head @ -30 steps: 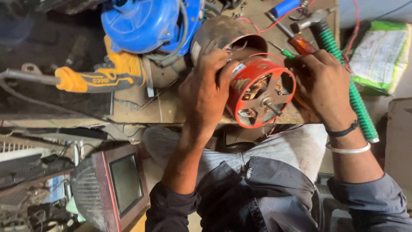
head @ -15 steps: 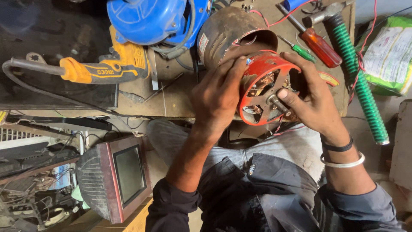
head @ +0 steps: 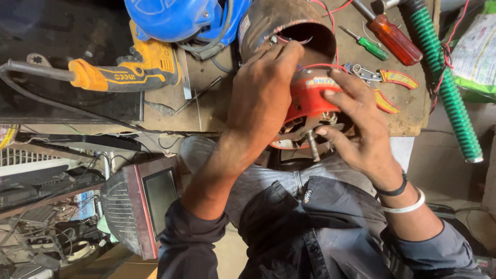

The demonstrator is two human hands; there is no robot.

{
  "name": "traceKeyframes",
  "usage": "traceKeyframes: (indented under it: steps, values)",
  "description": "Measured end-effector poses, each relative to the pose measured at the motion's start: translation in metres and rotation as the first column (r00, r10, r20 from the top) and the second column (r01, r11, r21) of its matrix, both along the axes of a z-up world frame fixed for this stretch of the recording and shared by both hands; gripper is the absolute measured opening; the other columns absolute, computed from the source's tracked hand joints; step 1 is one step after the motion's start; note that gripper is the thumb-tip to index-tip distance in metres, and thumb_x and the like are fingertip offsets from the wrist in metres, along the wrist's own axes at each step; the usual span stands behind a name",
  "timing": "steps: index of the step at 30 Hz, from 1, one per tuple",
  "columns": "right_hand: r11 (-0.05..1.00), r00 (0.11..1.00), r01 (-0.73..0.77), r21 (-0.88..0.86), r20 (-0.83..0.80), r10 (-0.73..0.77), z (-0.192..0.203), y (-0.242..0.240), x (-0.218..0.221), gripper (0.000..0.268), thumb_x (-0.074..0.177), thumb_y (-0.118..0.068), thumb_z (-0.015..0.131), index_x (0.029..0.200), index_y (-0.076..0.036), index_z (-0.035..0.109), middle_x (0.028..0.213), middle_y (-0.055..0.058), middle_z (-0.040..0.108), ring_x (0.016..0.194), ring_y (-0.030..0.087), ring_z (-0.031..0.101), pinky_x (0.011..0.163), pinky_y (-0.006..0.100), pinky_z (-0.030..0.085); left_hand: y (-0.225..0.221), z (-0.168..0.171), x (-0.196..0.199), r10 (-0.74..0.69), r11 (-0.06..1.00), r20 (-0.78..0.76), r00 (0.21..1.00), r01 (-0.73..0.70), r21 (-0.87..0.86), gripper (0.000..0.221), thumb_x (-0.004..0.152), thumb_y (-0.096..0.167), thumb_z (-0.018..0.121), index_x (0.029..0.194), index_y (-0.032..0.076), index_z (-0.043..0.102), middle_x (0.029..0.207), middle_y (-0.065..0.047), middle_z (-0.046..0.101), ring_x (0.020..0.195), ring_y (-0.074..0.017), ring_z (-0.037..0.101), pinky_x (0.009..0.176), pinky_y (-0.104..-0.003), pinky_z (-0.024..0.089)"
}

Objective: The person is repairing an electric motor. They connect wires to the motor's internal components, use a soldering iron to secure connections, and reassemble the motor housing.

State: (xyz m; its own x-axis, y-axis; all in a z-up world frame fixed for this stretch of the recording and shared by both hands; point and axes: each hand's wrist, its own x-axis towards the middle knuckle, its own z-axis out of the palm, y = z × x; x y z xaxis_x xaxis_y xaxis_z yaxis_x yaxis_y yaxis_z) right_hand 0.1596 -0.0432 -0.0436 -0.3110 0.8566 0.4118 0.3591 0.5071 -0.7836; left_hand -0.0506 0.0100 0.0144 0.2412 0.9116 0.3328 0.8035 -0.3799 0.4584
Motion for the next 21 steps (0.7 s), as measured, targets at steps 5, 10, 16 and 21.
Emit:
traceKeyframes:
  steps: [5, 10, 16, 21]
  values:
    - [1.0, 0.999, -0.024, 0.003, -0.045, 0.024, -0.006, -0.004, 0.001, 0.059, 0.089, -0.016, 0.084, 0.141, -0.008, 0.058, 0.157, 0.02, 0.05, 0.149, 0.037, 0.051, 0.12, 0.043, 0.042, 0.002, -0.011, -0.004, 0.021, 1.0, 0.174, 0.985, -0.024, 0.017, 0.026, 0.096, 0.001, 0.066, 0.121, 0.008, 0.061, 0.11, -0.015, 0.074, 0.101, -0.0362, 0.072, 0.085, -0.046, 0.057]
    - [0.999, 0.995, -0.048, -0.012, -0.083, 0.047, -0.009, -0.003, 0.004, 0.059, 0.088, -0.016, 0.084, 0.141, -0.008, 0.058, 0.158, 0.02, 0.049, 0.148, 0.036, 0.049, 0.121, 0.044, 0.041, 0.0, -0.02, -0.009, -0.014, 0.999, 0.353, 0.936, -0.005, 0.051, 0.033, 0.103, 0.002, 0.064, 0.134, 0.008, 0.058, 0.117, -0.012, 0.074, 0.106, -0.0326, 0.075, 0.089, -0.041, 0.061]
    - [0.996, 0.995, -0.056, -0.069, -0.09, 0.05, -0.008, -0.001, 0.005, 0.058, 0.089, -0.017, 0.083, 0.14, -0.006, 0.058, 0.159, 0.02, 0.05, 0.148, 0.035, 0.049, 0.124, 0.043, 0.041, 0.0, -0.017, -0.02, -0.01, 0.979, 0.163, 0.987, -0.024, 0.203, 0.029, 0.108, 0.007, 0.069, 0.134, 0.009, 0.058, 0.118, -0.009, 0.073, 0.102, -0.027, 0.075, 0.084, -0.034, 0.061]
    - [0.985, 0.984, -0.062, -0.159, -0.175, 0.034, -0.009, 0.003, 0.004, 0.057, 0.094, -0.018, 0.08, 0.144, -0.004, 0.056, 0.162, 0.021, 0.047, 0.147, 0.032, 0.049, 0.127, 0.043, 0.042, 0.002, -0.008, -0.028, -0.008, 0.952, -0.008, 1.0, 0.01, 0.306, 0.036, 0.109, 0.007, 0.066, 0.143, 0.008, 0.054, 0.114, -0.005, 0.07, 0.099, -0.0224, 0.072, 0.084, -0.031, 0.06]
